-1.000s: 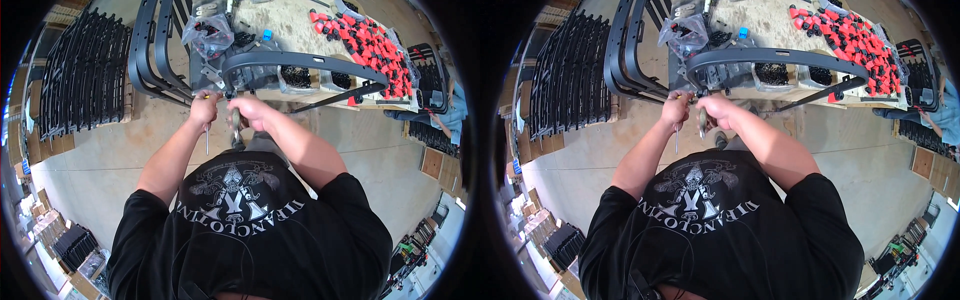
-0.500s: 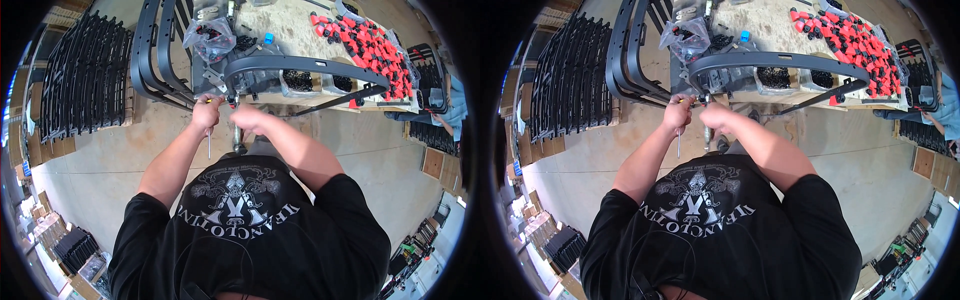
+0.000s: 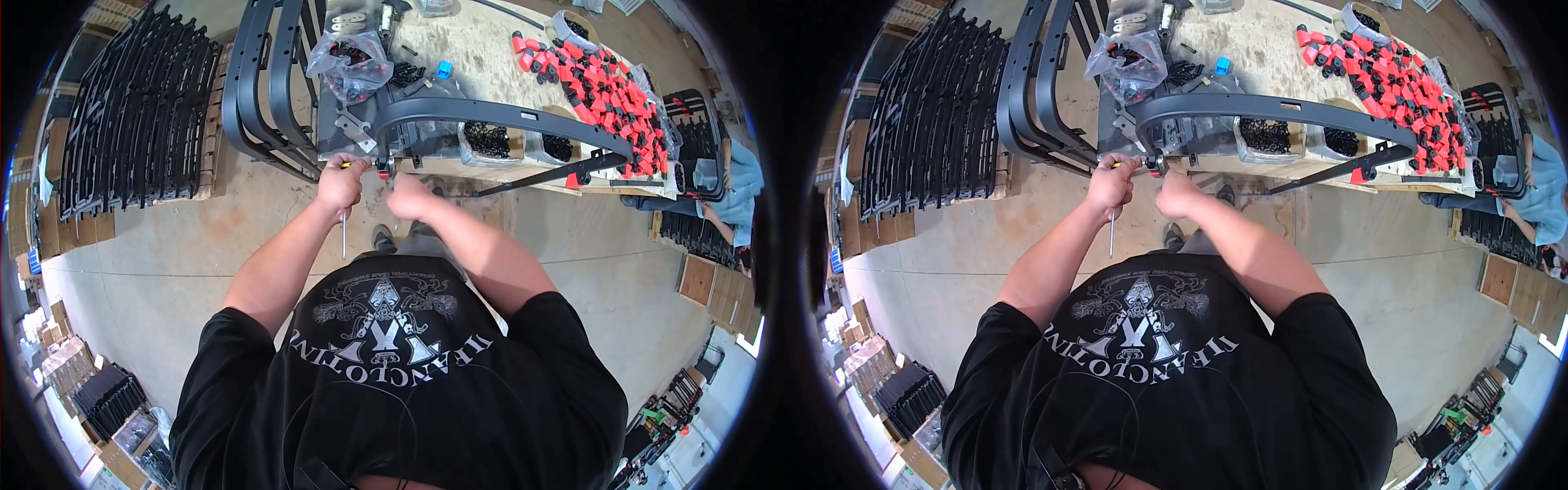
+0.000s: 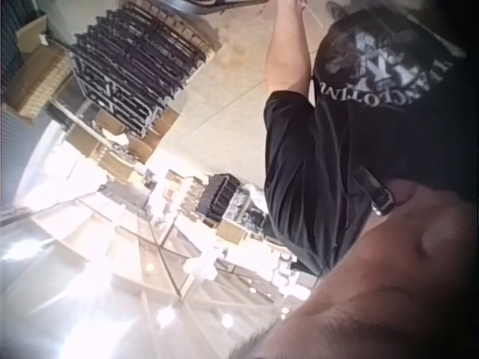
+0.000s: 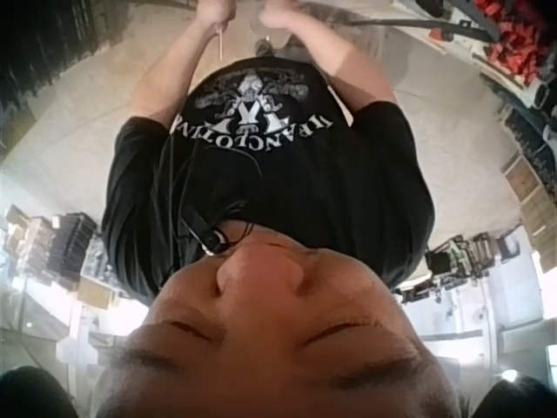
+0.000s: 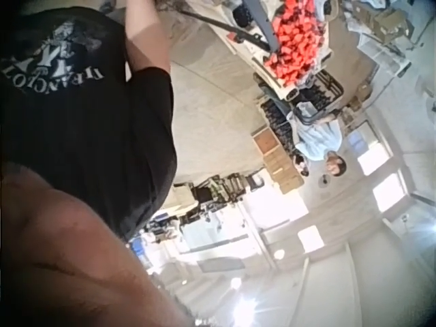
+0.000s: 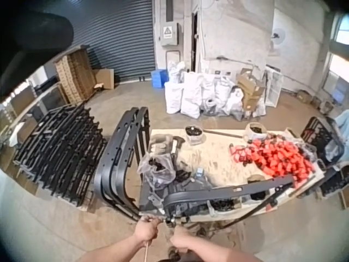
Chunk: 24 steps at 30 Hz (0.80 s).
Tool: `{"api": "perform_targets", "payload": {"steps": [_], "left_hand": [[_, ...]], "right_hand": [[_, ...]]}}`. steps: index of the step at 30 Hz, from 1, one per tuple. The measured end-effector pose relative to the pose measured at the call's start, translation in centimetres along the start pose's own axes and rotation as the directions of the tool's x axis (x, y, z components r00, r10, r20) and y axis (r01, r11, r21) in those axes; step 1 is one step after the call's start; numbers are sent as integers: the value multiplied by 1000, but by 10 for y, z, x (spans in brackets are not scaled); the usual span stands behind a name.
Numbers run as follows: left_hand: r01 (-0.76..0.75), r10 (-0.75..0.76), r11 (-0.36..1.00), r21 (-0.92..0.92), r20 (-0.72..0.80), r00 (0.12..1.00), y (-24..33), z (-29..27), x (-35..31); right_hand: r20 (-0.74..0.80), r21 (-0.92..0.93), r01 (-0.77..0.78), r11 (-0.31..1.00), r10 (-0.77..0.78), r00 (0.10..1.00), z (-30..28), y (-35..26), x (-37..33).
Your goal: Assembling black metal frames by attaching red plastic components and securing them with screws and nuts using hand tools.
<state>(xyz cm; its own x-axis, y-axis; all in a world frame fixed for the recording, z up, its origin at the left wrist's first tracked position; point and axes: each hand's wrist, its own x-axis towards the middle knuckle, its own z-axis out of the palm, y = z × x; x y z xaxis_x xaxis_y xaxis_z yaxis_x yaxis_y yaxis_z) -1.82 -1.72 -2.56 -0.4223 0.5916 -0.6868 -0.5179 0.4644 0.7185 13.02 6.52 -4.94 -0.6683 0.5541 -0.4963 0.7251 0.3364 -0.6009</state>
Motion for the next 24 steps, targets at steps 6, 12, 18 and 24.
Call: {"api": "perform_targets", "payload": {"steps": [6,12,18,24], "left_hand": [[-62,62,996,-64,-9,998,-5,1,1],[-96,95,995,-23,-23,995,-13,-2,5],[-71,71,997,-22,6,997,-8,1,0],[-64,64,998,-4,-8,998,-3,1,5]], "right_hand": [[548,758,-545,358,105,830,-47,-14,-12],[-6,16,-106,994,106,994,3,-4,-4],[388,657,-357,664,109,915,-17,-1,-5],[518,594,-449,667,109,848,-38,-26,-13]]}}
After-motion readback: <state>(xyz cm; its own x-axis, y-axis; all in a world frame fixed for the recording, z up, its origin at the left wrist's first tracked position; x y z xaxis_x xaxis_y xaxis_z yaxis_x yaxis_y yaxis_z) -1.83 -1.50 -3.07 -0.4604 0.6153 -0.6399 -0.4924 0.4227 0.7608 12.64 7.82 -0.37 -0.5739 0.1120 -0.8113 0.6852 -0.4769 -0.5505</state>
